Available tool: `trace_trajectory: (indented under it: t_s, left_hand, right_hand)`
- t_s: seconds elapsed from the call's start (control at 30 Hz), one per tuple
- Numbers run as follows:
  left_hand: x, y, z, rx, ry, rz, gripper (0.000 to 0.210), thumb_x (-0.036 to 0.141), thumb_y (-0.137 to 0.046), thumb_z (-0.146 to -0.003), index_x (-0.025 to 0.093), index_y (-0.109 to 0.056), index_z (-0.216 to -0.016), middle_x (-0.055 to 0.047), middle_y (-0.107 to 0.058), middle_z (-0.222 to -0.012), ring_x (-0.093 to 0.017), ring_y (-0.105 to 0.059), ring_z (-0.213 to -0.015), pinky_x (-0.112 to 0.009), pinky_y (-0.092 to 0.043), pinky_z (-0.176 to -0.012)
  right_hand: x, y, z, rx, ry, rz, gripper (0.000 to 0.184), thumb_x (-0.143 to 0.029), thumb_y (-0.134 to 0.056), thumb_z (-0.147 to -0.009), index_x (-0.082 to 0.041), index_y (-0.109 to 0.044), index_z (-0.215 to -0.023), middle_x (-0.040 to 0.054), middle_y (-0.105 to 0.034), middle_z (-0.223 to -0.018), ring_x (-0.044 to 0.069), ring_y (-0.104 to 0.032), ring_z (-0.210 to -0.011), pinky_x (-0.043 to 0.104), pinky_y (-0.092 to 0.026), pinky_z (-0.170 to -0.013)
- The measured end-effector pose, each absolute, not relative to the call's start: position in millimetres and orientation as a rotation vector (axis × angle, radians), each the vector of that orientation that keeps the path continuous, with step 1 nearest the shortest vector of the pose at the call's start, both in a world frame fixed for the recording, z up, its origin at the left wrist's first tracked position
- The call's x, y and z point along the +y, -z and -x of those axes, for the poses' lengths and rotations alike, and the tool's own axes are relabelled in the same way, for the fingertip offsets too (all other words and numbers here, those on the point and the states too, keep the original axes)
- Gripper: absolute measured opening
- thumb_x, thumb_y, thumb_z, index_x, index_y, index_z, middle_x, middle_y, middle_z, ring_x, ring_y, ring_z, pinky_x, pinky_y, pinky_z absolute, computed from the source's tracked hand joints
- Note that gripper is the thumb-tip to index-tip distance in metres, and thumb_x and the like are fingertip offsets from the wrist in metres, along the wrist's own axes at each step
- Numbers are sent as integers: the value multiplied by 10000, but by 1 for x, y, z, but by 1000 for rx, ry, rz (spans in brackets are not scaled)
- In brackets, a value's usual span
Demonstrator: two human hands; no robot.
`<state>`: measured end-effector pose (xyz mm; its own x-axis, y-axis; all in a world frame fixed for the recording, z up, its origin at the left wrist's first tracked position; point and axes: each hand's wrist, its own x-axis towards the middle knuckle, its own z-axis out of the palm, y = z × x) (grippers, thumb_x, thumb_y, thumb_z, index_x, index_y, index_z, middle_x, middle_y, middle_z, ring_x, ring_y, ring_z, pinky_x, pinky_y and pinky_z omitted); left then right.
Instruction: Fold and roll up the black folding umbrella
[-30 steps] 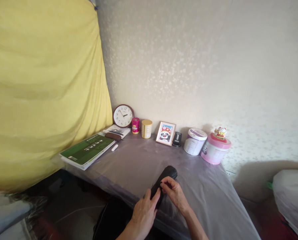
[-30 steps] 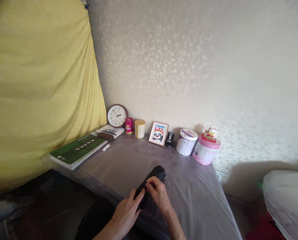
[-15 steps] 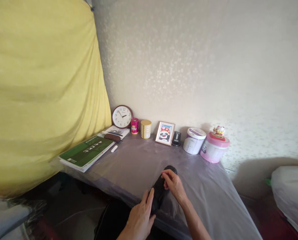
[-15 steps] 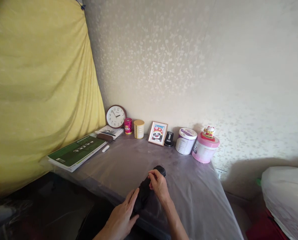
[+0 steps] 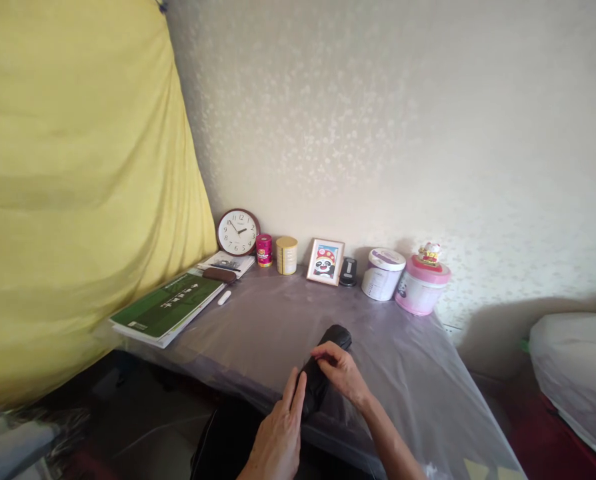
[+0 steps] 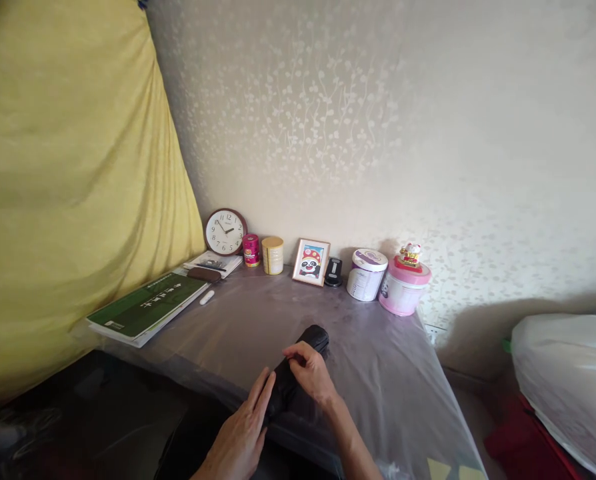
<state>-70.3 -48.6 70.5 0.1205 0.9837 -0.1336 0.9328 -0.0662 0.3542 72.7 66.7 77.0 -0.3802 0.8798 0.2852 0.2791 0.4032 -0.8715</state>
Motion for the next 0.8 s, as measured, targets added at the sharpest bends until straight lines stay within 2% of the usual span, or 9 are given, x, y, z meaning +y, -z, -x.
trace_trajectory:
  t_s: [0.17,0.23,0.43,0.53,0.57,0.63,0.7,0.73,0.8]
  left_hand:
    - [-49,-72,70,1848,-157,-2077,787,-48,-261,-699,196,-20,-1408,-29,-61,-1505,-164,-427,-1233,-238,-382,-963]
    - [-49,-68,70,1843,-162,-2086,775,-39,-261,-708,195,-28,-1408,-24,-71,-1504,-169,-422,-1237,-243,-387,-960]
    - [-46,-58,74,1814,-313,-2045,773,13,-312,-716,236,-58,-1412,-14,-101,-1503,-167,-429,-1234,-242,-379,-973]
    - [-41,-56,82,1753,-535,-1923,721,76,-380,-723,225,-170,-1397,-45,-241,-1474,-166,-421,-1241,-245,-367,-997]
    - [-39,-54,86,1728,-609,-1834,694,102,-397,-729,233,-205,-1383,-61,-338,-1429,-169,-474,-1193,-259,-399,-971]
    - [-36,-51,94,1673,-667,-1586,625,170,-379,-772,258,-210,-1368,-83,-524,-1263,-170,-630,-943,-300,-514,-800]
    - [-33,-47,103,1673,-670,-1426,559,236,-315,-829,263,-176,-1369,-88,-584,-1152,-159,-663,-749,-304,-544,-632]
    - [-33,-46,107,1714,-697,-1447,533,259,-293,-848,244,-179,-1369,-101,-565,-1178,-171,-659,-809,-308,-544,-655]
    - [-34,-46,112,1844,-780,-1691,519,259,-283,-864,196,-195,-1372,-128,-403,-1358,-202,-522,-1139,-313,-483,-871]
  right_hand:
    - [54,-83,-108,-1608,-1217,1037,204,-219,-526,-681,-190,-663,-829,-8,-595,-701,119,-519,-620,232,-424,-582]
    - [51,-79,-125,-1540,-1197,1092,192,-290,-565,-691,-188,-666,-819,5,-614,-738,123,-523,-616,243,-436,-580]
    - [57,-45,-162,-1292,-1061,1278,346,-456,-626,-633,-164,-676,-812,37,-637,-712,136,-523,-535,275,-456,-534]
    - [58,-29,-170,-1264,-1034,1309,362,-470,-614,-651,-159,-676,-826,41,-641,-716,137,-525,-528,268,-447,-521]
    - [58,-26,-172,-1262,-1029,1316,366,-474,-612,-657,-158,-677,-830,42,-644,-721,137,-529,-530,265,-447,-523]
    - [56,-23,-173,-1262,-1025,1318,379,-488,-613,-657,-161,-681,-837,43,-650,-732,138,-538,-536,260,-451,-528]
    - [55,-23,-172,-1255,-1025,1319,388,-500,-618,-645,-166,-685,-830,46,-657,-740,140,-545,-539,259,-457,-532]
    - [55,-23,-171,-1248,-1022,1322,390,-505,-620,-635,-168,-686,-820,49,-659,-738,141,-545,-536,261,-459,-531]
    - [54,-23,-170,-1242,-1014,1329,391,-510,-616,-619,-171,-686,-802,53,-663,-735,145,-545,-526,267,-462,-526]
